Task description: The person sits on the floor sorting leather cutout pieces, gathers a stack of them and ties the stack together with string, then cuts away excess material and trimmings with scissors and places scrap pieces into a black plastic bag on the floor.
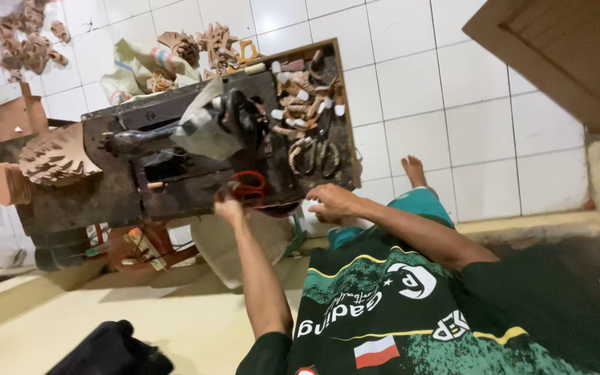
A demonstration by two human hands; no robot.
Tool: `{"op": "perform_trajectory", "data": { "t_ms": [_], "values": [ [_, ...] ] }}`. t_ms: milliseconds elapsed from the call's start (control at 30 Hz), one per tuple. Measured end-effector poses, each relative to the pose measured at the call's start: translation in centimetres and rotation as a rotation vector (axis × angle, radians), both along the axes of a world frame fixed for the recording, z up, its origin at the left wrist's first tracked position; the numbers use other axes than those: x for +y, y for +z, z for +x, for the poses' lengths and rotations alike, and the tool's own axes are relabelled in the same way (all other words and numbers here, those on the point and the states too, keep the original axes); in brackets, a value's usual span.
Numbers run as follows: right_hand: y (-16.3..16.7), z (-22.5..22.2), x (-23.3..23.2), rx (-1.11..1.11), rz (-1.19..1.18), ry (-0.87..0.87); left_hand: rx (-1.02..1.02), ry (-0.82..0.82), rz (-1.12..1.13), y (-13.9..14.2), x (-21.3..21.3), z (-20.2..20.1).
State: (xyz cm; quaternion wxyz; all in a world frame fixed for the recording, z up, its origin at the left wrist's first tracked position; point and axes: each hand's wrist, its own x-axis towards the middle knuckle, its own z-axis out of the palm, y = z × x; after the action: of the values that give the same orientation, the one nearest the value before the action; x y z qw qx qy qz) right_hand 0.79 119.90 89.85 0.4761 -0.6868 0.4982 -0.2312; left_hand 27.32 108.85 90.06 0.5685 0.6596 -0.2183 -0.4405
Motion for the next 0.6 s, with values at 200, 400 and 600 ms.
{"op": "perform_trajectory", "data": {
  "t_ms": [200,400,600],
  "values": [
    [-0.5,-11.8,0.2,-0.159,0.101,0.125,-0.576,0.285,-0.1,1.4,10.3,-6.0],
    [0.7,-20.7,1.5,-0.25,0.046,0.161,-0.533,0.041,0.128,1.7,20.1,-24.5],
    [0.2,-29.5,3.2,-0.052,-0.342,-0.046,-0.16,-0.275,0.174,1.2,18.4,-38.2]
  ]
}}
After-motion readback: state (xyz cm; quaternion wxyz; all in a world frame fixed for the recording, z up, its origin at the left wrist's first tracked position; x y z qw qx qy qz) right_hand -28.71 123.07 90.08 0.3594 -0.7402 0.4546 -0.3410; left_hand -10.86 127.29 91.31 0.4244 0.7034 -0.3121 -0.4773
